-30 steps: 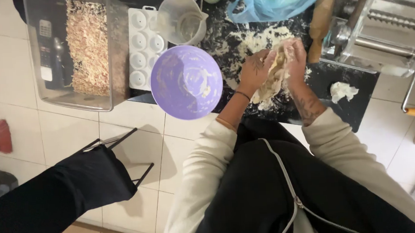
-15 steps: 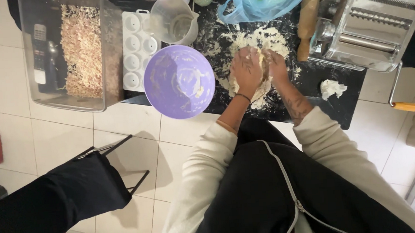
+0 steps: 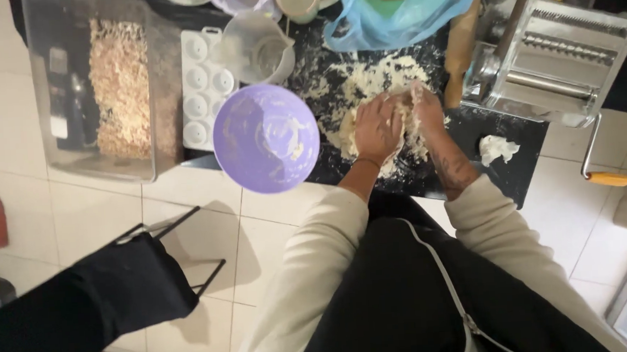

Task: Kneading dough on a floured table to prepare it for cooking.

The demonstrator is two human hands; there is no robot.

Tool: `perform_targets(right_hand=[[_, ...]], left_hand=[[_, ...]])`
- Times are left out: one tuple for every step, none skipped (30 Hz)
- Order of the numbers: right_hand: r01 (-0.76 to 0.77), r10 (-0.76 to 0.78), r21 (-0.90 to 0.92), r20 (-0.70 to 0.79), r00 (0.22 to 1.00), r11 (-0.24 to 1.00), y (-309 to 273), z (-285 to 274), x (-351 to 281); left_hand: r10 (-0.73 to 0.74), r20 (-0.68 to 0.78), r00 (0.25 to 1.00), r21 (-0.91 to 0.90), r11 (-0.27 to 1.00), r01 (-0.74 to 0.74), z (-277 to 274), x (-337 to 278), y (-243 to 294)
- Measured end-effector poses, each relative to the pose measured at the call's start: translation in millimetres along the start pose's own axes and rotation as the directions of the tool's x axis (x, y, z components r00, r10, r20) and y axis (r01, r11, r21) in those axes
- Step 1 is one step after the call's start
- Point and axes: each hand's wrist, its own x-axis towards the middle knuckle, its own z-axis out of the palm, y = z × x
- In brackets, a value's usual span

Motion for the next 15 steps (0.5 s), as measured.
perform_targets(right_hand=[[-0.003, 0.004, 0.006, -0.012, 1.0, 1.0, 5.8, -4.1, 2.9], [0.015, -0.016, -0.214, -0.005, 1.0, 0.977, 15.2, -9.8, -3.4], [0.032, -0.031, -0.423, 0.009, 0.999, 0.905, 24.3, -15.5, -9.8], [0.031, -0.032, -0.421, 0.005, 0.999, 0.906, 17.9, -13.1, -5.7], [0.049, -0.047, -0.466, 0.016, 0.999, 0.883, 10.8, -10.9, -1.8], [0.06, -0.058, -0.509, 0.02, 0.998, 0.859, 4.4, -8.9, -1.9], [0.053, -0.056, -0.506, 0.01, 0.998, 0.861, 21.8, -16.2, 2.5], [0.175, -0.183, -0.568, 0.044, 0.982, 0.804, 40.7, -22.1, 3.7], [0.29, -0.303, -0.622, 0.088, 0.949, 0.727, 59.4, -27.9, 3.1], [0.288, -0.313, -0.622, 0.072, 0.947, 0.728, 40.6, -20.8, 8.0], [0.331, -0.366, -0.642, 0.084, 0.927, 0.692, 21.9, -13.6, 10.9], [0.365, -0.41, -0.665, 0.095, 0.907, 0.651, 4.1, -8.7, 6.4], [0.355, -0.415, -0.67, 0.077, 0.907, 0.652, -13.4, -6.7, 2.8], [0.199, -0.253, -0.583, -0.012, 0.967, 0.788, -30.2, -4.7, -3.8], [0.028, -0.074, -0.471, -0.078, 0.994, 0.882, -46.8, -1.1, -12.7]], left_hand=[[0.007, 0.012, 1.0, -0.001, 1.0, -0.007, -2.8, 6.4, -0.1], [0.031, 0.016, 0.999, 0.018, 0.999, -0.032, -5.9, 4.9, 1.5], [0.056, 0.021, 0.998, 0.035, 0.998, -0.057, -9.0, 4.0, 3.3], [0.06, 0.023, 0.998, 0.035, 0.998, -0.061, -5.4, 11.4, 2.0], [0.069, 0.046, 0.997, 0.076, 0.994, -0.073, -2.2, 19.0, 1.3], [0.079, 0.077, 0.994, 0.114, 0.99, -0.088, -0.1, 24.6, 1.2], [0.086, 0.086, 0.993, 0.111, 0.989, -0.095, 5.4, 28.9, -0.6], [0.073, 0.151, 0.986, 0.143, 0.985, -0.095, 9.5, 30.7, -2.8], [0.058, 0.215, 0.975, 0.174, 0.98, -0.097, 12.8, 31.5, -4.2], [0.077, 0.219, 0.973, 0.172, 0.978, -0.116, 18.9, 42.2, -6.2], [0.07, 0.265, 0.962, 0.22, 0.967, -0.131, 23.9, 51.4, -7.8], [0.06, 0.315, 0.947, 0.263, 0.953, -0.148, 28.6, 54.6, -6.9], [0.077, 0.324, 0.943, 0.255, 0.953, -0.165, 29.3, 60.1, -4.3], [0.044, 0.36, 0.932, 0.289, 0.945, -0.156, 28.9, 60.9, -0.8], [0.01, 0.393, 0.919, 0.324, 0.934, -0.148, 26.7, 59.5, 2.1]])
